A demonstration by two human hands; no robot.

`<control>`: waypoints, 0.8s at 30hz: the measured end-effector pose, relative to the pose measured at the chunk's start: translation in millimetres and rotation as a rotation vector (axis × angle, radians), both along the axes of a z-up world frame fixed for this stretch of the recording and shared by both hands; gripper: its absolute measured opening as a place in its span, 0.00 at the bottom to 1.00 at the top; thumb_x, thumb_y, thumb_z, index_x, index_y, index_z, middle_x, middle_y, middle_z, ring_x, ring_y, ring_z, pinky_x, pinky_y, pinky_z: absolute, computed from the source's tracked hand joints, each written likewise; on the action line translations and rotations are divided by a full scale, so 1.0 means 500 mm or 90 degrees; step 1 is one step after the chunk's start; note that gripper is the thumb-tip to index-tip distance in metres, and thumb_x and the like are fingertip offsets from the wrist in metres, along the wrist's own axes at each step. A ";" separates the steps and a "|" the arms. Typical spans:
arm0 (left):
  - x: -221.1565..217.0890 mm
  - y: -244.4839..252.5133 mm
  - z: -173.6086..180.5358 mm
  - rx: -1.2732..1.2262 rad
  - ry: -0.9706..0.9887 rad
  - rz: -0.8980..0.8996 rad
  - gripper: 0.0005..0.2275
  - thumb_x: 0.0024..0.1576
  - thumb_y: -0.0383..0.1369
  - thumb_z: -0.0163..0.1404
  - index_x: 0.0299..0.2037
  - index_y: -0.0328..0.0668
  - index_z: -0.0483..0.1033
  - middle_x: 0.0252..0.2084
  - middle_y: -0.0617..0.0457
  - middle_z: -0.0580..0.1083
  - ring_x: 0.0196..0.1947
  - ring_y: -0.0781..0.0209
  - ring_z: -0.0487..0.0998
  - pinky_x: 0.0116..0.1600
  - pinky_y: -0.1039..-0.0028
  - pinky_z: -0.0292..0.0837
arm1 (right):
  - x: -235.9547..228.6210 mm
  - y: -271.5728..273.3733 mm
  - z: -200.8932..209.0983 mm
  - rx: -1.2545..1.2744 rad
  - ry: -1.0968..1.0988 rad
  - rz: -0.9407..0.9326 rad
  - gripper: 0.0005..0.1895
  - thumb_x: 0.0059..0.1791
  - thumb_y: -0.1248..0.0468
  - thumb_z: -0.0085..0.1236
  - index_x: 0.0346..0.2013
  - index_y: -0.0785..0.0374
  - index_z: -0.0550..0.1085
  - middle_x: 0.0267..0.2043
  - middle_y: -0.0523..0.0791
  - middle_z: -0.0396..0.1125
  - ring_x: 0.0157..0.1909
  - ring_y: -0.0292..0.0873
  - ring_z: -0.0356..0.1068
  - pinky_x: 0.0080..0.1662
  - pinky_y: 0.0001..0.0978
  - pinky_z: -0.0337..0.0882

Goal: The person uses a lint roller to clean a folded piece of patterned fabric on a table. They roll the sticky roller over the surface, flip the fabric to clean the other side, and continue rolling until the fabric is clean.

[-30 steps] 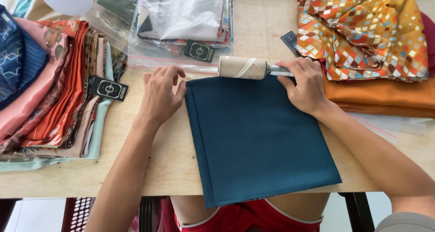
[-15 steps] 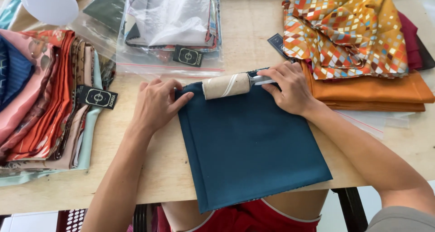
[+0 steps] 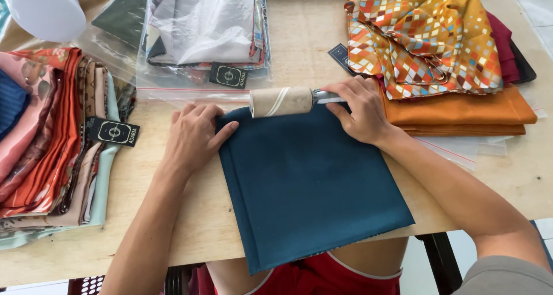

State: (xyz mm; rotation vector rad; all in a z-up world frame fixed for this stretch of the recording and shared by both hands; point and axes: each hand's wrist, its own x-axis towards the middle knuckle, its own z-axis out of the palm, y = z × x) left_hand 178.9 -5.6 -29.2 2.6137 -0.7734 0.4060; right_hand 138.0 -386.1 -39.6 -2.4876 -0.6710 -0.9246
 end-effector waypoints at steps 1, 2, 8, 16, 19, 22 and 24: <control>0.001 0.001 -0.004 0.000 0.002 -0.001 0.18 0.62 0.56 0.50 0.44 0.53 0.75 0.33 0.54 0.75 0.43 0.52 0.76 0.48 0.64 0.64 | -0.002 0.004 0.000 0.000 0.002 -0.001 0.14 0.56 0.53 0.56 0.54 0.52 0.78 0.41 0.42 0.68 0.43 0.47 0.68 0.46 0.37 0.62; 0.001 0.001 -0.008 -0.005 0.002 -0.003 0.18 0.62 0.56 0.51 0.44 0.53 0.75 0.33 0.55 0.75 0.43 0.52 0.76 0.49 0.64 0.64 | -0.003 0.008 0.001 -0.016 -0.001 0.000 0.13 0.56 0.53 0.57 0.52 0.53 0.78 0.40 0.42 0.67 0.43 0.48 0.67 0.47 0.38 0.62; 0.014 0.004 -0.037 -0.039 0.015 -0.015 0.16 0.61 0.52 0.54 0.43 0.50 0.72 0.31 0.55 0.77 0.42 0.53 0.77 0.49 0.66 0.65 | 0.003 -0.001 -0.011 -0.033 0.010 -0.026 0.12 0.55 0.56 0.59 0.52 0.54 0.77 0.40 0.43 0.68 0.42 0.48 0.68 0.46 0.39 0.62; 0.019 0.005 -0.040 -0.072 0.013 -0.029 0.14 0.58 0.45 0.59 0.41 0.49 0.70 0.31 0.54 0.79 0.39 0.58 0.77 0.47 0.69 0.65 | 0.002 -0.001 0.005 0.026 0.045 -0.004 0.13 0.56 0.56 0.59 0.53 0.54 0.77 0.40 0.43 0.68 0.41 0.49 0.69 0.45 0.38 0.62; 0.018 0.004 -0.034 -0.051 0.010 -0.016 0.15 0.59 0.48 0.57 0.44 0.50 0.71 0.35 0.53 0.79 0.43 0.53 0.79 0.47 0.65 0.66 | 0.000 0.003 -0.002 0.016 0.053 0.045 0.13 0.54 0.56 0.60 0.52 0.56 0.77 0.40 0.45 0.69 0.42 0.51 0.69 0.46 0.40 0.63; 0.011 0.004 -0.026 -0.037 0.038 0.012 0.14 0.61 0.47 0.55 0.45 0.50 0.72 0.36 0.53 0.78 0.44 0.52 0.78 0.48 0.64 0.66 | 0.006 -0.007 -0.024 -0.032 0.072 -0.044 0.13 0.55 0.55 0.60 0.52 0.52 0.78 0.40 0.43 0.69 0.43 0.49 0.70 0.47 0.39 0.63; 0.010 0.005 -0.021 -0.026 0.045 0.023 0.11 0.61 0.46 0.55 0.46 0.53 0.72 0.36 0.55 0.77 0.45 0.53 0.77 0.50 0.64 0.66 | 0.018 -0.025 -0.042 -0.033 0.085 -0.113 0.14 0.55 0.54 0.59 0.54 0.52 0.77 0.41 0.44 0.69 0.44 0.51 0.70 0.46 0.43 0.64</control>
